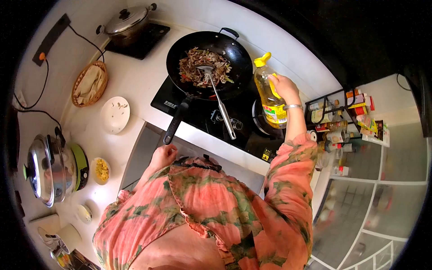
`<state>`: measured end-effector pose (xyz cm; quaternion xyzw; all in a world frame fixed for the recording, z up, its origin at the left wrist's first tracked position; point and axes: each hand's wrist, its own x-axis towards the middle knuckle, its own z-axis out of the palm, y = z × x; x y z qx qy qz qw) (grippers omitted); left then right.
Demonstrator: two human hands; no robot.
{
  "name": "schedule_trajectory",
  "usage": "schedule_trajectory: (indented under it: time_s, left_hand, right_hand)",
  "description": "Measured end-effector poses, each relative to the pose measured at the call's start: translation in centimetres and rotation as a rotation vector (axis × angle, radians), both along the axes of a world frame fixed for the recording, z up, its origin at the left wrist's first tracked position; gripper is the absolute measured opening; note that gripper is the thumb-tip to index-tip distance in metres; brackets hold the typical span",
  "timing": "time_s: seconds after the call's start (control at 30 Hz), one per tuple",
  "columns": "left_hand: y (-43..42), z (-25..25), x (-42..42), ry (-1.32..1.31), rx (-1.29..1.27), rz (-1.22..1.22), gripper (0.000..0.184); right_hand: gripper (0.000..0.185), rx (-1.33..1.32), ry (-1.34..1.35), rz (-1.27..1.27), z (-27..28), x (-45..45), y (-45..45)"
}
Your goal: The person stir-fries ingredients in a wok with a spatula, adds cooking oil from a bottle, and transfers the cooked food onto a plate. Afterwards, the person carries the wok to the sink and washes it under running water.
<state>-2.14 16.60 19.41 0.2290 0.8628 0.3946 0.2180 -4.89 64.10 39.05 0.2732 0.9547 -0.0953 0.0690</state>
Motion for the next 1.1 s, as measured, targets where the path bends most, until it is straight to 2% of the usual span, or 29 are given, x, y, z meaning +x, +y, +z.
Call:
schedule_trajectory:
  time_s: [0.13,0.23,0.4,0.47,0.53,0.57,0.63,0.67,0.73,0.8,0.83,0.9,1.0,1.1]
  left_hand:
    - [1.1,-0.5,0.2,0.022,0.009,-0.065,0.015]
    - [2.7,-0.7,0.5,0.05,0.038,-0.136,0.014]
    - [7.1,-1.0,1.4,0.147,0.067,-0.351,0.014]
    - [9.6,1.0,2.3,0.119,0.1,-0.461,0.014]
    - [12.2,2.9,3.6,0.085,0.2,-0.563,0.014]
    - [13.5,4.0,4.4,0.088,0.197,-0.592,0.014]
    - [16.0,6.5,6.3,-0.131,0.262,-0.694,0.014]
    - [17.1,8.1,7.5,-0.136,0.255,-0.731,0.014]
    - [19.8,12.2,9.4,-0.235,0.476,-0.867,0.015]
    - [23.0,16.5,10.8,0.205,0.703,-1.08,0.02]
    - [24.8,18.9,12.0,0.441,0.812,-1.103,0.024]
    - [28.0,22.0,14.6,0.724,0.843,-1.222,0.033]
    - [32.3,22.5,18.7,0.815,0.655,-1.35,0.044]
    - [35.8,19.2,20.9,0.851,0.627,-1.363,0.048]
  right_hand:
    - [0.052,-0.119,0.147,-0.099,-1.1,3.0,0.8]
    - [0.041,-0.409,0.493,-0.124,-2.4,6.6,0.4]
    - [0.031,-0.66,0.723,-0.188,-4.0,13.7,-1.4]
    - [0.028,-0.788,0.782,-0.225,-3.7,16.9,-3.0]
    - [0.027,-0.796,0.775,-0.229,-4.0,20.1,-3.8]
    - [0.027,-0.782,0.765,-0.229,-4.2,21.8,-4.1]
    - [0.028,-0.748,0.729,-0.249,-3.6,25.2,-5.3]
    - [0.03,-0.706,0.737,-0.268,-4.4,26.9,-5.6]
    - [0.032,-0.635,0.647,-0.303,-4.1,30.1,-6.6]
    - [0.033,-0.506,0.549,-0.361,-3.1,32.9,-7.9]
    - [0.033,-0.397,0.526,-0.36,-3.5,34.1,-8.2]
    - [0.033,-0.288,0.498,-0.384,-4.8,36.9,-8.7]
    - [0.033,-0.262,0.576,-0.476,-5.8,40.8,-9.5]
    - [0.033,-0.274,0.472,-0.667,-6.1,45.2,-9.2]
